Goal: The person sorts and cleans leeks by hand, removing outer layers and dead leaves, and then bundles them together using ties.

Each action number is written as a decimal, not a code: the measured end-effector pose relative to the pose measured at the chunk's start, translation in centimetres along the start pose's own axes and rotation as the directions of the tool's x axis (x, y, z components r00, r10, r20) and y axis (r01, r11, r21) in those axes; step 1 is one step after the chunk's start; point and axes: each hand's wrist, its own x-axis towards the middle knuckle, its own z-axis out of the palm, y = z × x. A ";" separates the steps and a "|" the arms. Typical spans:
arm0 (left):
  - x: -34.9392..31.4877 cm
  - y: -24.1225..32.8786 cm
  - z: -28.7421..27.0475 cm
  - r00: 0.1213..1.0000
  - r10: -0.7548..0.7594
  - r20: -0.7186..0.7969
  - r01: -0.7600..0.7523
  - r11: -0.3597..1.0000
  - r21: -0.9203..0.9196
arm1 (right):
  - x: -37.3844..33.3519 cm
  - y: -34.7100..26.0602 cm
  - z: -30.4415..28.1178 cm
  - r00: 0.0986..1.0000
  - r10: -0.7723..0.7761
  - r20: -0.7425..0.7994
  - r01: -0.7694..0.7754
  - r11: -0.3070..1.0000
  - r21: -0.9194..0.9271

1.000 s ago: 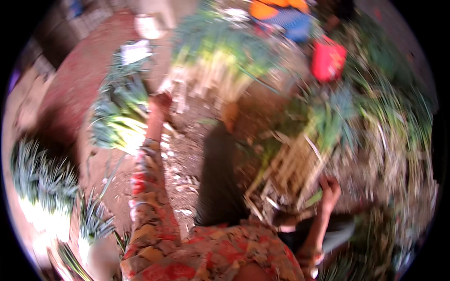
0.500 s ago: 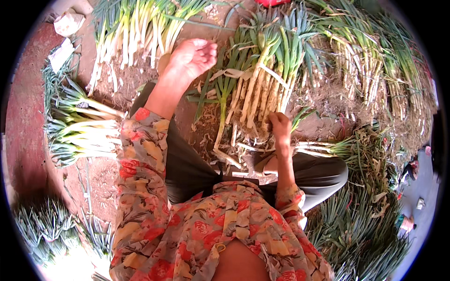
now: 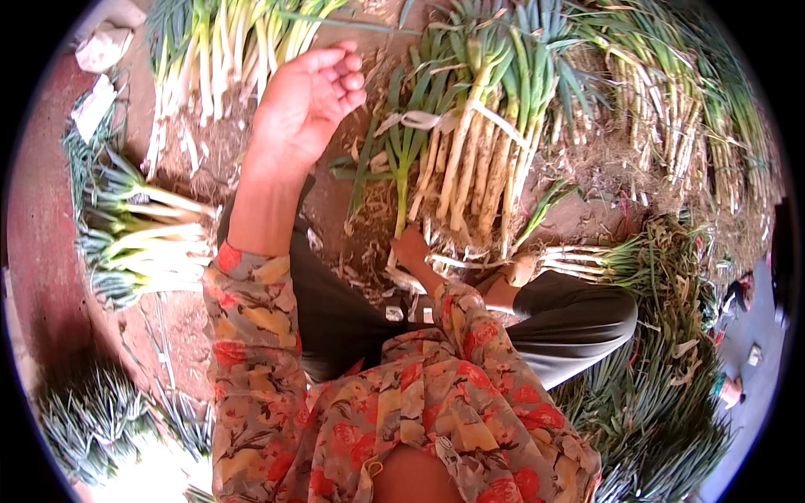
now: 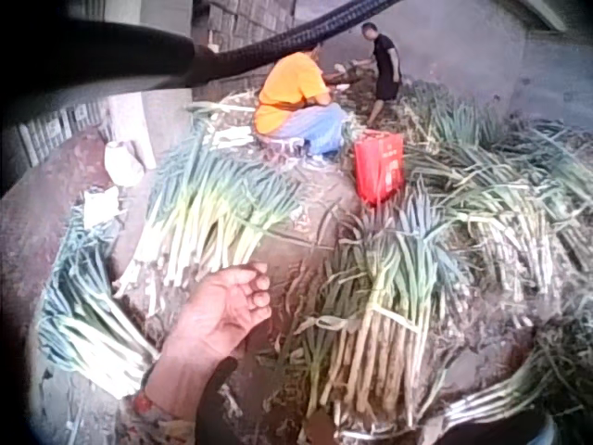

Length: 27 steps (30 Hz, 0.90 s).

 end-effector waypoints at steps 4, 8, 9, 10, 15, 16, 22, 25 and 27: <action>0.6 -1.2 0.7 1.000 -0.023 0.012 0.023 1.000 0.009 | -0.3 0.2 -1.8 0.992 -0.008 0.126 -0.011 0.988 0.152; 0.3 -2.7 0.6 0.997 -0.073 -0.001 0.073 0.997 0.027 | -5.5 -4.3 -11.1 0.980 -0.083 0.182 -0.028 0.844 0.535; 0.2 -3.1 0.8 0.994 -0.102 0.044 0.101 0.994 0.028 | -7.6 -5.6 -14.8 0.979 -0.067 0.190 -0.062 0.796 0.601; -0.1 -3.2 1.1 0.988 -0.133 0.084 0.131 0.991 0.036 | -8.6 -6.8 -18.9 0.964 -0.091 0.249 0.012 0.953 0.303; -3.8 -5.7 5.0 0.665 -0.577 0.475 0.417 0.813 0.406 | -8.7 -3.0 -29.0 0.932 -0.359 0.045 0.065 0.288 0.955; -4.9 -7.0 5.6 0.565 -0.713 0.416 0.471 0.692 0.547 | -9.6 -2.6 -30.5 0.926 -0.375 -0.033 0.151 0.288 0.946; -9.2 -16.3 5.2 0.616 -0.615 0.491 0.688 0.724 0.043 | -20.1 -4.0 -31.9 0.865 -0.447 -0.226 0.496 0.828 0.260; -9.9 -19.8 7.2 0.805 -0.544 0.236 0.588 0.785 -0.195 | -23.1 -1.7 -28.4 0.777 -0.549 -0.306 0.540 0.833 -0.122; -10.3 -21.7 7.9 0.818 -0.544 0.189 0.575 0.782 -0.241 | -25.0 -0.2 -27.1 0.647 -0.638 -0.418 0.548 0.770 -0.327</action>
